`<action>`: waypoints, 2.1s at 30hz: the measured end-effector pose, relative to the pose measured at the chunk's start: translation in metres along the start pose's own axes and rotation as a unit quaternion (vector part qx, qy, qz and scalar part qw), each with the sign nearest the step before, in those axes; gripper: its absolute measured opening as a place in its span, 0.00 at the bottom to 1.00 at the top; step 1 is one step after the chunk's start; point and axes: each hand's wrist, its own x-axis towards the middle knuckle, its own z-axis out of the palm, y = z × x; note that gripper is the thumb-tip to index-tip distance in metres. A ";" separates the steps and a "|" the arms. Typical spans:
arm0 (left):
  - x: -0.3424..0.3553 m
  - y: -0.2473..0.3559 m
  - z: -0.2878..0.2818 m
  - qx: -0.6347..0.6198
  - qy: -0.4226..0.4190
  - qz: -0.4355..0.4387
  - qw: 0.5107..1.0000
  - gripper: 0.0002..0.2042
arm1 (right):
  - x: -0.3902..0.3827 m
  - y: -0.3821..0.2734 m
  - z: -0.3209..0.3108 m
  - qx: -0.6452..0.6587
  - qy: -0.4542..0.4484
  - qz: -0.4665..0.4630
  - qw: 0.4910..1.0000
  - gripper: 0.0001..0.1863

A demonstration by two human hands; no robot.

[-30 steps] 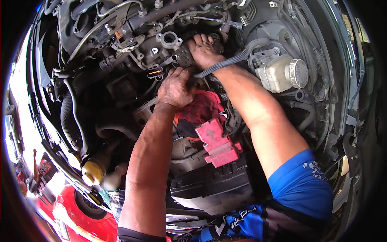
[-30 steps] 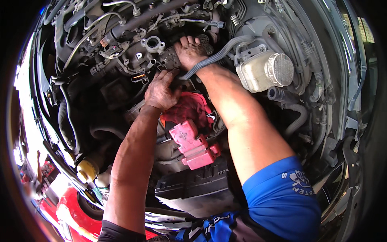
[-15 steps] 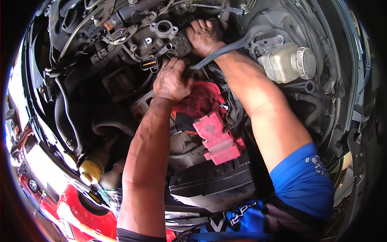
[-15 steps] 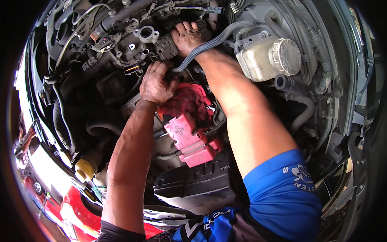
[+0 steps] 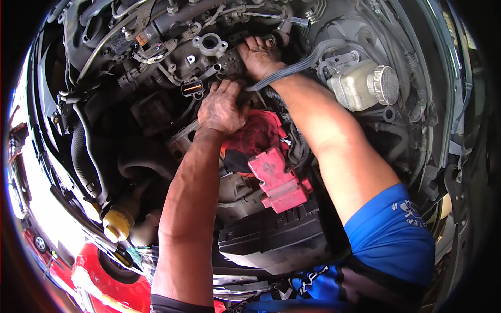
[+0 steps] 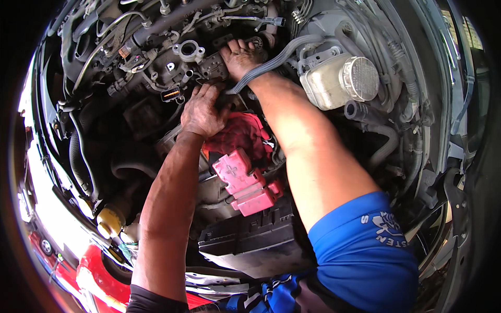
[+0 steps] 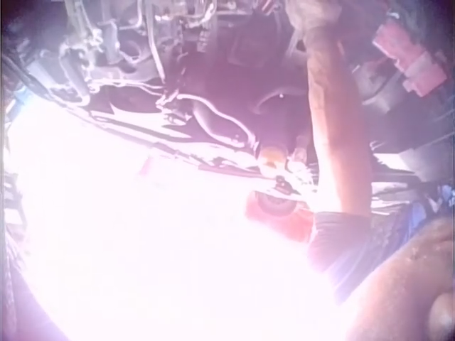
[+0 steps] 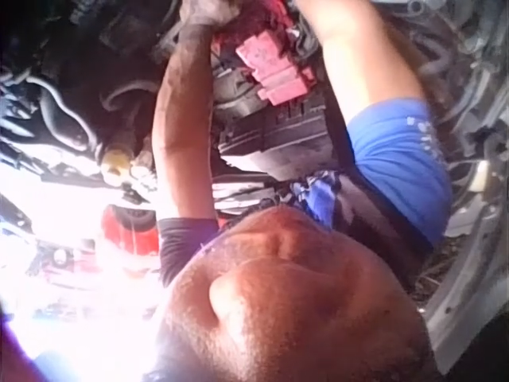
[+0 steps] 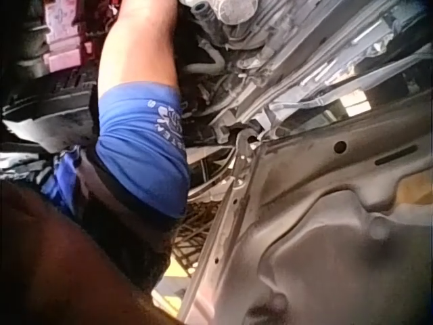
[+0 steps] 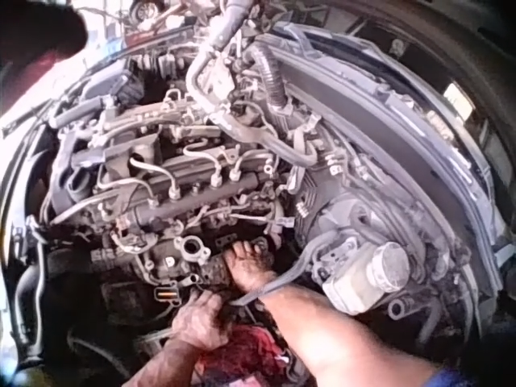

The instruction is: Removing a metal component from a car engine using hand tools.

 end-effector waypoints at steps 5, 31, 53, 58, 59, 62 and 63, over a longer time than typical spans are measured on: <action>0.003 0.004 -0.002 0.009 -0.013 0.005 1.000 0.28 | 0.000 -0.001 -0.006 -0.001 -0.013 0.007 1.000 0.30; -0.015 -0.015 0.001 -0.034 0.023 0.034 0.999 0.29 | -0.004 -0.011 -0.045 0.036 -0.104 0.028 0.994 0.36; -0.014 -0.020 0.010 -0.127 0.151 0.087 0.976 0.21 | 0.002 0.007 -0.009 -0.044 0.013 -0.059 0.997 0.29; -0.017 -0.025 0.009 -0.110 0.158 0.088 0.977 0.21 | 0.011 -0.004 -0.035 0.071 -0.104 0.011 0.992 0.40; -0.018 -0.026 0.007 -0.109 0.151 0.080 0.979 0.21 | 0.019 -0.007 -0.048 0.091 -0.160 -0.009 0.983 0.47; -0.013 -0.021 0.010 -0.116 0.129 0.067 0.983 0.22 | 0.025 0.006 -0.049 0.193 -0.196 0.035 0.961 0.41; -0.011 -0.021 0.010 -0.118 0.128 0.070 0.982 0.22 | 0.026 0.003 -0.044 0.164 -0.170 0.044 0.971 0.40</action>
